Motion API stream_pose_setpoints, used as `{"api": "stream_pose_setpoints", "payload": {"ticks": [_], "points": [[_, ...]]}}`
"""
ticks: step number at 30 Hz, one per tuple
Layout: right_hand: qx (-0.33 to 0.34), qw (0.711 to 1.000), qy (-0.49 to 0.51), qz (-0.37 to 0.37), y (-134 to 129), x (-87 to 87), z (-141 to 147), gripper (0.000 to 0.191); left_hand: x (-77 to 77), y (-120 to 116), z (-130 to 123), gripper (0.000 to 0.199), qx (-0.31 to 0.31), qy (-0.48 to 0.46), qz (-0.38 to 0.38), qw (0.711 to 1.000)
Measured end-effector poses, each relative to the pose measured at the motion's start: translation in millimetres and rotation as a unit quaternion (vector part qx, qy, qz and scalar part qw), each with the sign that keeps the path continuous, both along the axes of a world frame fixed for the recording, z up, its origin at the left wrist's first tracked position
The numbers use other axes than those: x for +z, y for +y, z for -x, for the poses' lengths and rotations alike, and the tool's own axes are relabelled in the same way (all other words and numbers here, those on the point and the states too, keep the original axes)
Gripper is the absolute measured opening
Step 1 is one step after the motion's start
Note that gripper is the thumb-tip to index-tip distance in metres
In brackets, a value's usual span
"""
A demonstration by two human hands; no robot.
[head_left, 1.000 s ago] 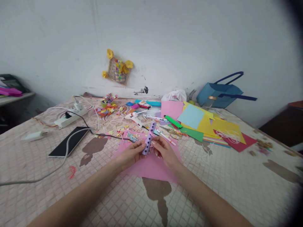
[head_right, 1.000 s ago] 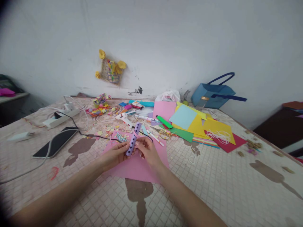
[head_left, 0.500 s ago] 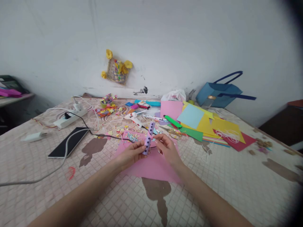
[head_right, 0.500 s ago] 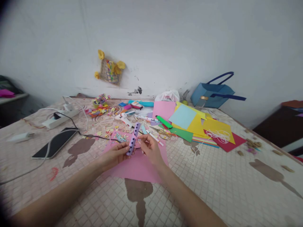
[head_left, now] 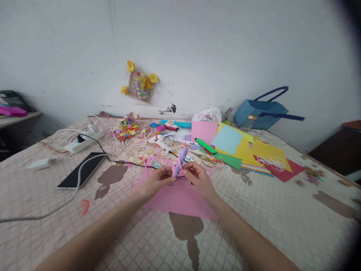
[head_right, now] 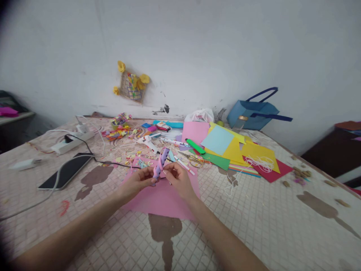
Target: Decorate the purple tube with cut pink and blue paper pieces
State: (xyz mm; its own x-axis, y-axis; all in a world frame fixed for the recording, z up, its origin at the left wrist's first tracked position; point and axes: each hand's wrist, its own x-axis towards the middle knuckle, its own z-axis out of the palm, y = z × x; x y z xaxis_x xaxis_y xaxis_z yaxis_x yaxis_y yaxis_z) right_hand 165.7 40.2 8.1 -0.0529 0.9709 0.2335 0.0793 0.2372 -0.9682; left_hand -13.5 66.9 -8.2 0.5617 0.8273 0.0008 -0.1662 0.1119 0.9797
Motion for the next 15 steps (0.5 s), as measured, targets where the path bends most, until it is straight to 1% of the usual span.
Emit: {"api": "stream_pose_setpoints", "payload": {"ticks": [7, 11, 15], "points": [[-0.014, 0.999, -0.025, -0.031, 0.3, -3.4, 1.1, 0.011, -4.2, 1.6, -0.4, 0.032, 0.016, 0.011, -0.032, 0.999], [-0.015, 0.998, -0.035, -0.053, 1.0, -6.6, 0.6, 0.006, -2.1, 0.9, -0.9, 0.032, 0.020, 0.022, -0.034, 0.999], [-0.036, 0.996, -0.048, -0.070, 0.1, -6.4, 0.2, 0.005, 0.8, -1.3, -2.3, 0.031, 0.017, 0.033, -0.031, 0.999]]}}
